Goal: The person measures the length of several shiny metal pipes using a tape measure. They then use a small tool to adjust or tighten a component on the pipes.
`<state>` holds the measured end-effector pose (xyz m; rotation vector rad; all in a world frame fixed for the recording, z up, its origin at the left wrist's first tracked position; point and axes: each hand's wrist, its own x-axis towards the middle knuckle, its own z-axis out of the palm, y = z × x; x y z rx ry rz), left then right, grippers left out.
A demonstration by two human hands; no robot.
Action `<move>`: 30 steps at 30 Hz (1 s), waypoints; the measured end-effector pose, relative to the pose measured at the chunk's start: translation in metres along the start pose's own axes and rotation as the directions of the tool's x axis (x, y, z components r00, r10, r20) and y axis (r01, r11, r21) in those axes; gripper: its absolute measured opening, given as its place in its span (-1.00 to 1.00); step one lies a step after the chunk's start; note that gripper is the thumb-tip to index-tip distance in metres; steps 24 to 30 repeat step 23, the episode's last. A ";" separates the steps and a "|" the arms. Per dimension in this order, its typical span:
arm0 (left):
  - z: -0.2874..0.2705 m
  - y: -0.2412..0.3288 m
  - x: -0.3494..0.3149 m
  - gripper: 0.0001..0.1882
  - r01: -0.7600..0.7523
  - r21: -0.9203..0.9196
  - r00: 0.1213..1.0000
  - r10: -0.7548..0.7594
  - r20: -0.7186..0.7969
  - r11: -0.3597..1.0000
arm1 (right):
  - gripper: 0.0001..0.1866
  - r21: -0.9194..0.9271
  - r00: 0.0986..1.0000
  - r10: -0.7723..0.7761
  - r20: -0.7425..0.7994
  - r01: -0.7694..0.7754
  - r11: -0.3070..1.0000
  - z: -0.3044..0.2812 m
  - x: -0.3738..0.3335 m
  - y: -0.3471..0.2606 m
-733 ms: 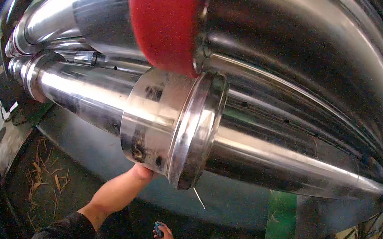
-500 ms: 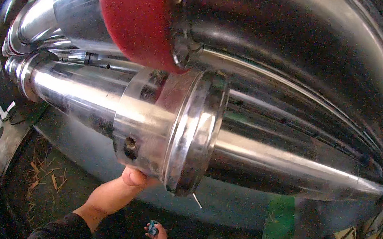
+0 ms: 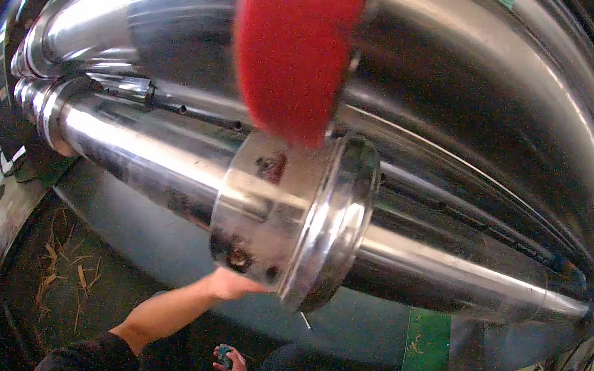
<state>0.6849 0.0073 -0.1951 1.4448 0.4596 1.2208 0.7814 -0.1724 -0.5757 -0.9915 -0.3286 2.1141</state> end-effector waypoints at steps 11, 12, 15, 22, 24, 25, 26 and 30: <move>-0.030 -0.062 -0.202 -0.67 0.342 0.620 0.930 -0.347 -0.118 0.706 | -0.24 -0.880 0.756 -0.580 0.304 0.455 0.132 0.127 -0.100 -0.131; -0.036 -0.053 -0.201 -0.69 0.389 0.541 0.914 -0.385 -0.126 0.746 | -0.24 -0.889 0.738 -0.580 0.344 0.455 0.052 0.139 -0.105 -0.136; -0.053 -0.036 -0.213 -0.63 0.474 0.362 0.875 -0.474 -0.096 0.802 | -0.25 -0.887 0.709 -0.565 0.423 0.450 -0.099 0.164 -0.112 -0.128; -0.121 0.127 -0.214 -0.52 0.317 0.620 0.894 -0.444 0.057 0.718 | -0.45 -0.863 0.714 -0.527 0.461 0.223 -0.453 0.205 -0.192 -0.203; -0.146 0.165 -0.213 -0.47 0.237 0.692 0.918 -0.390 0.069 0.682 | -0.45 -0.858 0.712 -0.521 0.471 0.232 -0.458 0.210 -0.190 -0.202; -0.146 0.165 -0.213 -0.47 0.237 0.692 0.918 -0.390 0.069 0.682 | -0.45 -0.858 0.712 -0.521 0.471 0.232 -0.458 0.210 -0.190 -0.202; -0.146 0.165 -0.213 -0.47 0.237 0.692 0.918 -0.390 0.069 0.682 | -0.45 -0.858 0.712 -0.521 0.471 0.232 -0.458 0.210 -0.190 -0.202; -0.146 0.165 -0.213 -0.47 0.237 0.692 0.918 -0.390 0.069 0.682 | -0.45 -0.858 0.712 -0.521 0.471 0.232 -0.458 0.210 -0.190 -0.202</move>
